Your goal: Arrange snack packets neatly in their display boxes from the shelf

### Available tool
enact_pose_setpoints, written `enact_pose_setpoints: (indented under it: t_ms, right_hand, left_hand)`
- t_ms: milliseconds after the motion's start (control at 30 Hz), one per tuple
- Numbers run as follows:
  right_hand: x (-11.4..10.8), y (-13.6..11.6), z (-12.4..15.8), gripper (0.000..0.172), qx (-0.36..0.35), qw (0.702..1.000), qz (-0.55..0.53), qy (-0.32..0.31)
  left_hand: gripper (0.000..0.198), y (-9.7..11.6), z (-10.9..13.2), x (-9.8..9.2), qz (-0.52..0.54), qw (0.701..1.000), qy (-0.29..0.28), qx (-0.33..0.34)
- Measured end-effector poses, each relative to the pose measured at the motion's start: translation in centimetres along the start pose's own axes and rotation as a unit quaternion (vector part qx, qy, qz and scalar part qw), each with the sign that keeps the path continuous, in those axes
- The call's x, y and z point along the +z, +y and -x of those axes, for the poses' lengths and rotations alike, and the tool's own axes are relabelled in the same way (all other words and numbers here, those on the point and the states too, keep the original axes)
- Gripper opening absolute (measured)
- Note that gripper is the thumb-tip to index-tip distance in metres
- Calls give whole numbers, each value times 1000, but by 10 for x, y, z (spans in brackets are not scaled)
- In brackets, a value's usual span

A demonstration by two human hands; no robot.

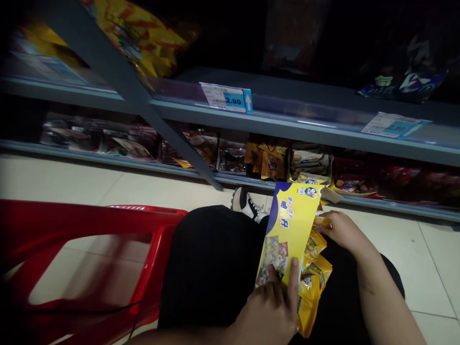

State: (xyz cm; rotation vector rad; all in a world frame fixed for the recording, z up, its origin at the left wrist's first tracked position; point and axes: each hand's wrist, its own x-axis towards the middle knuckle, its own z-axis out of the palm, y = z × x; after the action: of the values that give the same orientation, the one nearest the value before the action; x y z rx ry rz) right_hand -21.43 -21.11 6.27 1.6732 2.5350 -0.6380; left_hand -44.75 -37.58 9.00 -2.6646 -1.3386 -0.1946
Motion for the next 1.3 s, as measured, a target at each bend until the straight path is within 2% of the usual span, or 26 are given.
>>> enact_pose_setpoints:
  t_ms: [167, 267, 333, 367, 433, 500, 533, 600, 700, 833, 900, 967, 1033, 1100, 1167, 1233, 1267, 1300]
  right_hand:
    - [2, 1, -2, 19, -8, 1000, -17, -3]
    - [2, 0, -2, 18, -14, 1000, -12, 23]
    - [-1, -5, -2, 17, -37, 998, -16, 38]
    - [-3, -8, -1, 17, -53, 997, -23, 45]
    - [-6, -15, 0, 20, -76, 995, -42, 58]
    - [-8, -23, 2, 22, -71, 992, -53, 86]
    - [-9, -26, 3, 22, -59, 991, -54, 107]
    - [-9, -29, 5, 23, -29, 986, -50, 159]
    - [-8, -28, 7, 25, 2, 971, -46, 235]
    - [-8, -22, 10, 26, 8, 947, -59, 315]
    - [-7, -20, 11, 25, 1, 939, -68, 337]
    - [-5, -21, 13, 24, -13, 935, -77, 346]
    - [-2, -28, 14, 22, -30, 932, -97, 347]
    - [-2, -42, 14, 22, -51, 939, -143, 310]
    - [-4, -57, 15, 25, -95, 954, -193, 209]
    - [-11, -71, 20, 35, -142, 959, -223, 105]
    - [-16, -75, 26, 41, -151, 957, -233, 85]
    - [-22, -77, 35, 47, -144, 955, -242, 94]
  left_hand:
    - [63, 5, 1, 0, 14, 1000, -19, -19]
    - [64, -8, 1, -2, 38, 998, -43, 4]
    - [66, -29, 3, -2, 74, 992, -103, -11]
    - [67, -42, 5, -1, 97, 983, -148, -40]
    - [65, -72, 11, 0, 143, 957, -223, -118]
    - [58, -100, 20, 1, 203, 922, -254, -210]
    - [54, -111, 24, 2, 241, 903, -257, -247]
    - [52, -125, 32, 3, 309, 871, -260, -279]
    - [52, -131, 35, 4, 362, 847, -260, -290]
    - [52, -136, 22, -1, 377, 846, -248, -282]
    - [47, -145, 14, -10, 383, 853, -207, -289]
    - [42, -154, 10, -25, 389, 854, -135, -317]
    - [41, -158, 11, -41, 386, 841, -59, -374]
    - [42, -156, 18, -54, 378, 826, -19, -417]
    - [43, -151, 30, -56, 393, 817, -44, -419]
    - [43, -147, 44, -48, 435, 795, -114, -407]
    - [43, -145, 51, -42, 454, 778, -148, -409]
    - [43, -145, 56, -34, 468, 760, -167, -418]
